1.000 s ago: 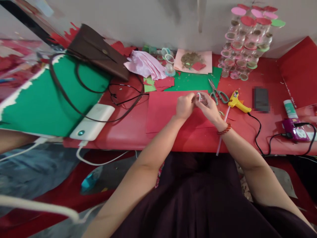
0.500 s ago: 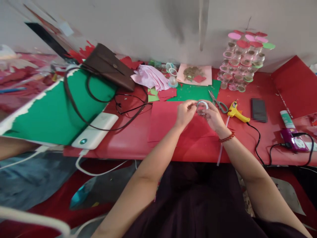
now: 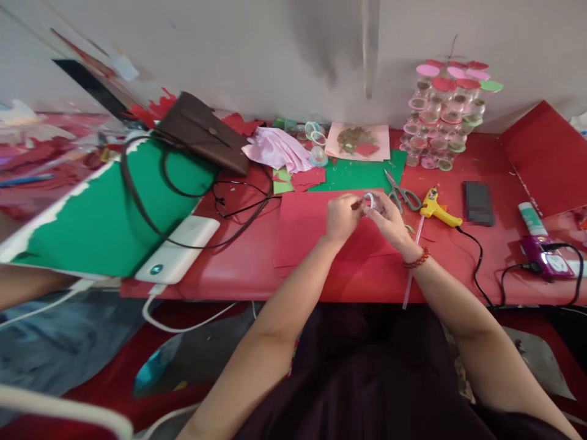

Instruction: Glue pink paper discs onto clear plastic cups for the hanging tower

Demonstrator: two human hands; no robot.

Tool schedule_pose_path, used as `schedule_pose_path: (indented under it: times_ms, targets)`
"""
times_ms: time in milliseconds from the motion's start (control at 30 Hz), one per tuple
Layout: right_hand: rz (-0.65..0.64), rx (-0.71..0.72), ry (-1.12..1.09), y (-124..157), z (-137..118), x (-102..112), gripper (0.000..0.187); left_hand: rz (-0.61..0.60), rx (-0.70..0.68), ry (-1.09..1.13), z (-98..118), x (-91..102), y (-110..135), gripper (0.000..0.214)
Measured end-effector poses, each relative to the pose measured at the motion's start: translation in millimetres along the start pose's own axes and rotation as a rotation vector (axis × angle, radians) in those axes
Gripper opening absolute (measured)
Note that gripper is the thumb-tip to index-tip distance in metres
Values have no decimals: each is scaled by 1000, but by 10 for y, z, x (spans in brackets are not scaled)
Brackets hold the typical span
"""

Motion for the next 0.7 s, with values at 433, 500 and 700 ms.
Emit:
schedule_pose_path:
  times_ms: [433, 500, 700]
  targets:
    - [-55, -73, -62, 3, -12, -60, 36, 95, 81, -70, -35, 66, 17, 16]
    - [-96, -118, -164, -12, 2, -81, 32, 142, 149, 34, -73, 93, 1, 12]
    - [-85, -216, -396, -89, 73, -12, 27, 200, 332, 525, -247, -10, -16, 19]
Point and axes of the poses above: each hand's wrist, its own y-axis away from the middle knuckle, its own x-axis out of the back of the hand, z = x × y, the point moved 7 cm from there along -y, towards the middle knuckle, and after that the axes turned 10 degrees about -x, right-handed, at the moved point
